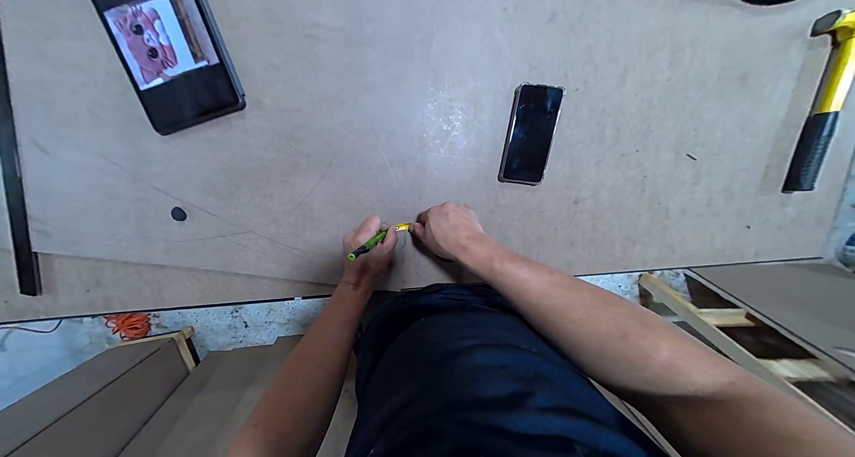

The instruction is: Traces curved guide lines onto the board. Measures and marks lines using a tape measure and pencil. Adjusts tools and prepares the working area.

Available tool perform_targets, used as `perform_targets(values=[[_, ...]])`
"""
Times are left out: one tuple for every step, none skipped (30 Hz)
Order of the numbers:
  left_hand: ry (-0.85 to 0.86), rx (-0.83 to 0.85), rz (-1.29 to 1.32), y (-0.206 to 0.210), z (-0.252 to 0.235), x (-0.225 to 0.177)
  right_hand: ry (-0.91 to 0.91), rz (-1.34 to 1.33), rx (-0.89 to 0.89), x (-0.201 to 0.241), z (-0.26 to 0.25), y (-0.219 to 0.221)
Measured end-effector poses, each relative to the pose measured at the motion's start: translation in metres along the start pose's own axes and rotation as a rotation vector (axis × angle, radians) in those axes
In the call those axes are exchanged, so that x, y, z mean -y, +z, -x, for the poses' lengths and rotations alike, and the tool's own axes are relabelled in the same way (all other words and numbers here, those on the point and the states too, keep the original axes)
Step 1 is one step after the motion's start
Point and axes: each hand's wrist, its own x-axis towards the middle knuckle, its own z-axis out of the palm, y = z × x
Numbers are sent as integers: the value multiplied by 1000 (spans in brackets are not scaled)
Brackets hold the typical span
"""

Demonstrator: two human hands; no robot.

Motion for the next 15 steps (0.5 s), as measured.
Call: perform_targets(values=[[6, -1, 4, 0, 1, 0, 1, 1, -2, 0, 1, 1], [14, -3, 8, 0, 2, 1, 2, 6, -5, 0, 1, 2], [24, -6, 4, 1, 3, 1, 1, 10, -7, 0, 2, 4], [31, -6, -4, 0, 4, 2, -1, 10, -9, 0, 3, 5], [32, -3, -7, 0, 5, 2, -4, 9, -8, 0, 3, 6], [35, -1, -7, 0, 7, 3, -8, 9, -8, 0, 4, 8], [38, -2, -7, 1, 8, 4, -10, 5, -8, 0, 5, 9], [43, -1, -4, 1, 9, 5, -10, 2, -12, 0, 5, 10], [49, 4, 1, 1, 10, 5, -11, 1, -14, 0, 6, 12], [53, 11, 5, 0, 11, 5, -14, 2, -18, -1, 7, 13], [57, 11, 14, 0, 12, 5, -12, 3, -14, -1, 7, 14], [59, 10, 16, 0, 13, 5, -9, 4, -11, 0, 8, 15], [63, 8, 13, 1, 14, 6, -6, 6, -9, 0, 9, 16], [69, 6, 5, 1, 15, 6, -4, 6, -7, 0, 9, 17], [78, 1, -2, 1, 15, 6, -3, 9, -7, 0, 9, 17]])
